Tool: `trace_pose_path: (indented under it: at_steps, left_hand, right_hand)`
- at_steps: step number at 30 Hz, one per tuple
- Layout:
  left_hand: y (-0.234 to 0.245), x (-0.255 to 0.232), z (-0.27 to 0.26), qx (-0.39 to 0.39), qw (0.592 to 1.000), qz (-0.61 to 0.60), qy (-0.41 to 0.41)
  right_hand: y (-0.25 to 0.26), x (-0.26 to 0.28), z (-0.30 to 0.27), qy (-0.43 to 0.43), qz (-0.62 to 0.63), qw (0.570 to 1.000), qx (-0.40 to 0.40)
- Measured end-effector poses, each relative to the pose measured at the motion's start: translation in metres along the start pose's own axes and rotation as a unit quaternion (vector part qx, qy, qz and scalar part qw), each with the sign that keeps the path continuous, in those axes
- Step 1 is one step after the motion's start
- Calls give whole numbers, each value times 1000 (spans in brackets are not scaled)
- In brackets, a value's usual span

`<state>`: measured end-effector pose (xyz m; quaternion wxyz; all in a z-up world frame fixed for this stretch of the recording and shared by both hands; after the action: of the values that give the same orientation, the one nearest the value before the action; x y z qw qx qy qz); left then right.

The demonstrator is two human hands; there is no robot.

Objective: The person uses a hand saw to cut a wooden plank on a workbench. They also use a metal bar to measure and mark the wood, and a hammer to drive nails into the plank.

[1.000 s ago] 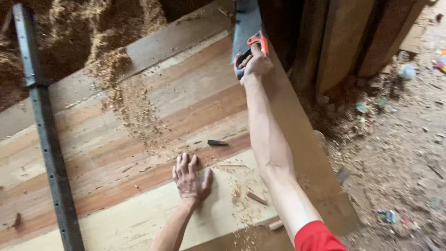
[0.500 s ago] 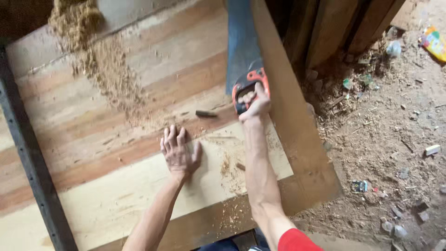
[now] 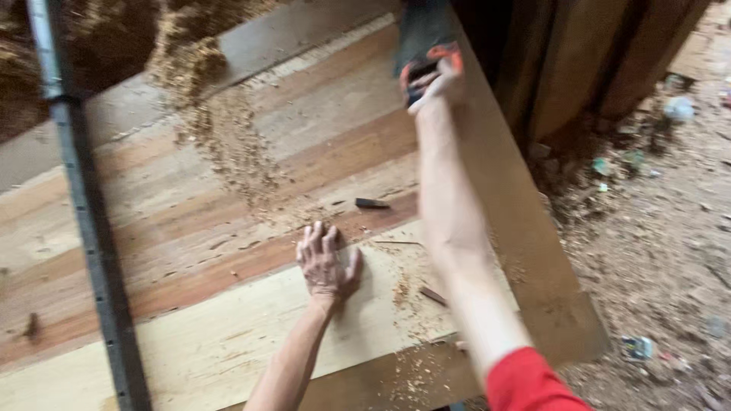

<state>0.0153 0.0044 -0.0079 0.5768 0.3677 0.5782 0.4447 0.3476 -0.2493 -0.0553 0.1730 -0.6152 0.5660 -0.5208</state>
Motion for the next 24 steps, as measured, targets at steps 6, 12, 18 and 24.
trace_pose_path:
  at_steps: [6, 12, 18, 24]
  left_hand:
    - [2, -5, 0, 23, 999, 24, 2]
    - [-4, -1, -1, 15, 999, 31, -8]
    - [0, 1, -13, -18, 999, -23, -43]
    - [6, -8, 5, 34, 999, 17, 21]
  right_hand:
    - [51, 39, -95, -4, -65, 997, 35]
    - [42, 23, -41, -2, -24, 999, 49]
    - [5, 15, 32, 60, -121, 987, 82]
    - [19, -13, -136, 200, -308, 928, 65]
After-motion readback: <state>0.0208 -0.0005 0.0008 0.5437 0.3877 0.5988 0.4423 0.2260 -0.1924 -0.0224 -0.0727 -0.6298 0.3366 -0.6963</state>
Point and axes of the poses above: each hand's wrist, its own z-axis towards the middle knuckle, its own y-axis out of the back of the hand, x = y × z, the point moved 2 cm from there along z, towards the middle knuckle, and after that the axes turned 3 degrees about y, right-handed, at the moved point
